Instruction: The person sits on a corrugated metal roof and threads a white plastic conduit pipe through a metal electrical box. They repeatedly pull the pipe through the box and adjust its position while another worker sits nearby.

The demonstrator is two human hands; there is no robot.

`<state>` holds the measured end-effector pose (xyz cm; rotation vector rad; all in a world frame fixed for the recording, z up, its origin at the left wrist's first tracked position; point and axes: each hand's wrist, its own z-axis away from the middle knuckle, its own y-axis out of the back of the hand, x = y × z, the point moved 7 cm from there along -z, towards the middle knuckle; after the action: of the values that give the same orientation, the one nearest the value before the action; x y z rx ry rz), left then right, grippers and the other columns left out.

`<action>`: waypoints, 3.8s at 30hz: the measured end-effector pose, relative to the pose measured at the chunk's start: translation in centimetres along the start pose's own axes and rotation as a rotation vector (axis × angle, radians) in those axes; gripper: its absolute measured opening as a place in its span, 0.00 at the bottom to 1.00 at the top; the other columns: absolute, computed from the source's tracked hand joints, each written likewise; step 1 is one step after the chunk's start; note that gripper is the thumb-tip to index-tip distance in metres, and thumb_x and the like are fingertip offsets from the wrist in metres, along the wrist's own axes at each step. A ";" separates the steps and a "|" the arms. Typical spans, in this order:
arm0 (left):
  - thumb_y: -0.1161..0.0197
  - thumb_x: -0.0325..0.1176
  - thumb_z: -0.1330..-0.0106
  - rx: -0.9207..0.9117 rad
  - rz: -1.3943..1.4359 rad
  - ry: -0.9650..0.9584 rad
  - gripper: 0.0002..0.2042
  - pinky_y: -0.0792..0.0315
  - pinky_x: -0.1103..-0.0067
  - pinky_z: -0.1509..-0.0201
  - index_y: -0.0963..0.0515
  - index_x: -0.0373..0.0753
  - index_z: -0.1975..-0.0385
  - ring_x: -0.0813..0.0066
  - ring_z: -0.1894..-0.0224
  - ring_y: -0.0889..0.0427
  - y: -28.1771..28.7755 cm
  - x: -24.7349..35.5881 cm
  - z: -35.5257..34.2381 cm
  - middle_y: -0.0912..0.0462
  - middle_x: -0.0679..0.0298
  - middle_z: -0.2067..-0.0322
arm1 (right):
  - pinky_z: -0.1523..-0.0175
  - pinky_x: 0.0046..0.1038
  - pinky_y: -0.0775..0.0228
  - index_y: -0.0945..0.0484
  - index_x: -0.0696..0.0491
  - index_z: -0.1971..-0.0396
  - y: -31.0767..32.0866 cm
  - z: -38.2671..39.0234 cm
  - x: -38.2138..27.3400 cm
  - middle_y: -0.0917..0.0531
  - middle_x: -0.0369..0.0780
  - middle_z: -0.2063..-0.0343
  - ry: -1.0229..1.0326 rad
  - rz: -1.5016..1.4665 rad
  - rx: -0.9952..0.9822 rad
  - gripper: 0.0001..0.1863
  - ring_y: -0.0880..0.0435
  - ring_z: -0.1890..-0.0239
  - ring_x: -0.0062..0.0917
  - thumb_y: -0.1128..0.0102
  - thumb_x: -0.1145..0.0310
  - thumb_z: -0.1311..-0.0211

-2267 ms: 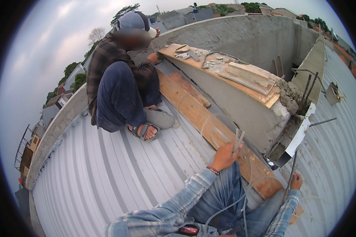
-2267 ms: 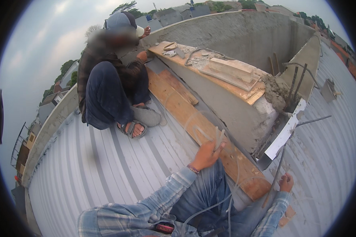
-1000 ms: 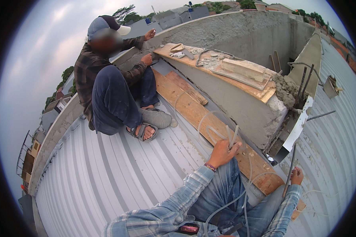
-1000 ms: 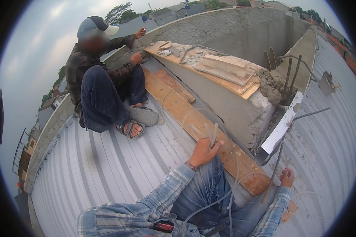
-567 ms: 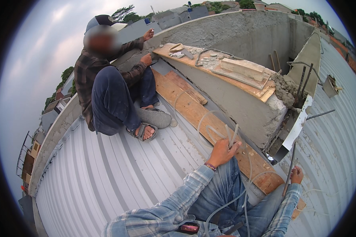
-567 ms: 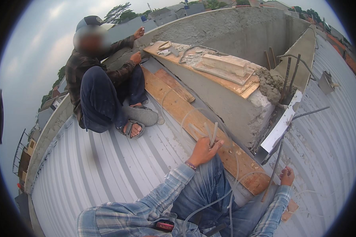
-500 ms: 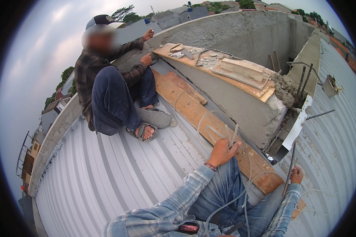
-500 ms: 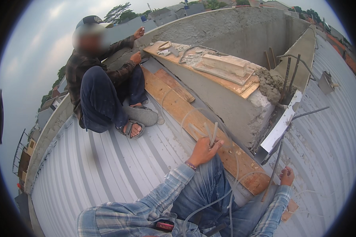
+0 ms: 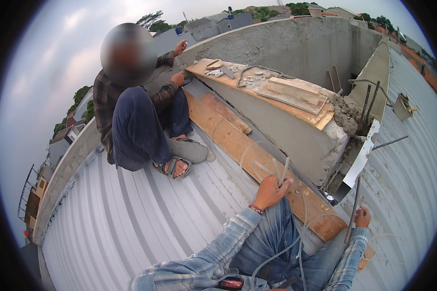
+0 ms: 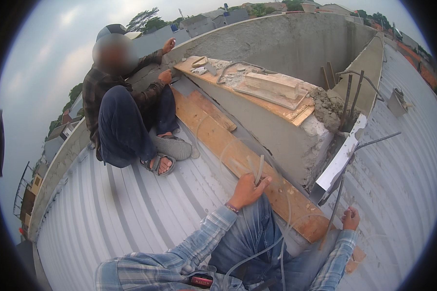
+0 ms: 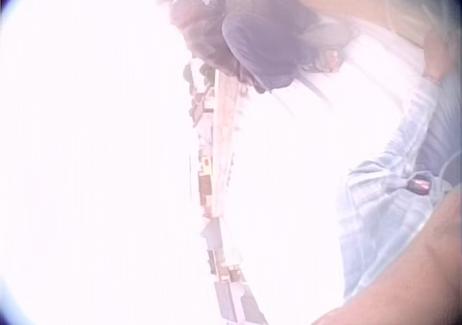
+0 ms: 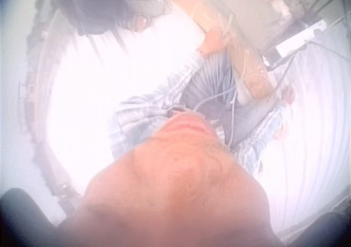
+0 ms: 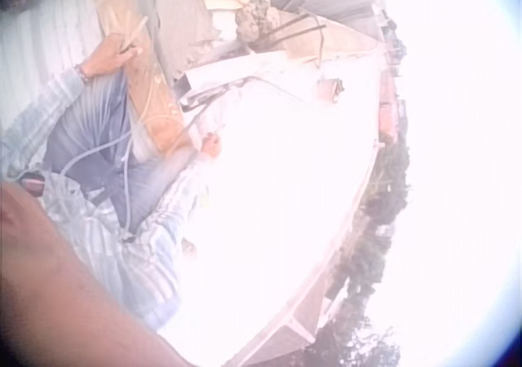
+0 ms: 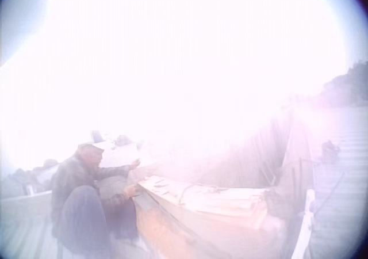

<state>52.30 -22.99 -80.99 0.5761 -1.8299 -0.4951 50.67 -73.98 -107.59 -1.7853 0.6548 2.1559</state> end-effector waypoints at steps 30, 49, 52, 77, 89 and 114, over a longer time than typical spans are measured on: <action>0.35 0.43 0.29 0.000 -0.012 -0.009 0.16 0.26 0.66 0.66 0.14 0.34 0.62 0.52 0.72 0.16 -0.1 0.4 -0.2 0.18 0.49 0.78 | 0.74 0.22 0.28 0.20 0.56 0.49 0.5 0.3 0.0 0.17 0.36 0.71 0.000 0.043 0.013 0.15 0.21 0.77 0.19 0.41 0.65 0.30; 0.34 0.43 0.29 0.033 -0.012 -0.028 0.15 0.27 0.68 0.68 0.14 0.35 0.62 0.60 0.76 0.18 0.1 0.6 0.0 0.19 0.53 0.79 | 0.78 0.21 0.31 0.21 0.54 0.51 0.2 -0.2 0.3 0.18 0.36 0.73 0.038 0.029 0.035 0.13 0.24 0.81 0.16 0.41 0.64 0.28; 0.34 0.42 0.29 0.017 -0.019 -0.011 0.15 0.27 0.68 0.68 0.14 0.35 0.61 0.59 0.75 0.18 0.0 0.4 0.0 0.19 0.53 0.79 | 0.78 0.21 0.30 0.21 0.54 0.51 0.2 -0.3 0.7 0.18 0.36 0.73 0.032 0.011 0.031 0.13 0.24 0.81 0.16 0.41 0.64 0.28; 0.38 0.42 0.25 -0.015 -0.011 0.013 0.17 0.29 0.73 0.69 0.15 0.31 0.63 0.72 0.76 0.21 -0.4 0.5 0.1 0.20 0.58 0.81 | 0.67 0.23 0.27 0.20 0.56 0.49 0.0 1.1 -0.5 0.16 0.36 0.68 0.077 0.156 -0.011 0.16 0.21 0.71 0.19 0.40 0.62 0.30; 0.53 0.50 0.18 0.040 0.083 0.040 0.26 0.29 0.76 0.69 0.15 0.33 0.62 0.74 0.76 0.21 -0.3 0.4 -0.5 0.23 0.62 0.81 | 0.70 0.17 0.35 0.19 0.53 0.47 -0.2 2.1 -0.8 0.19 0.32 0.67 -0.108 -0.005 -0.075 0.18 0.25 0.72 0.14 0.39 0.58 0.29; 0.35 0.42 0.29 0.052 0.050 0.044 0.15 0.27 0.71 0.68 0.16 0.33 0.62 0.64 0.75 0.18 0.2 -0.4 -0.3 0.18 0.55 0.78 | 0.71 0.22 0.26 0.19 0.54 0.47 0.3 0.7 -1.4 0.15 0.37 0.67 -0.071 0.027 0.014 0.16 0.20 0.75 0.19 0.39 0.63 0.30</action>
<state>52.67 -22.56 -81.09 0.5706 -1.8155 -0.3993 50.22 -73.77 -106.11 -1.6942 0.6790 2.2151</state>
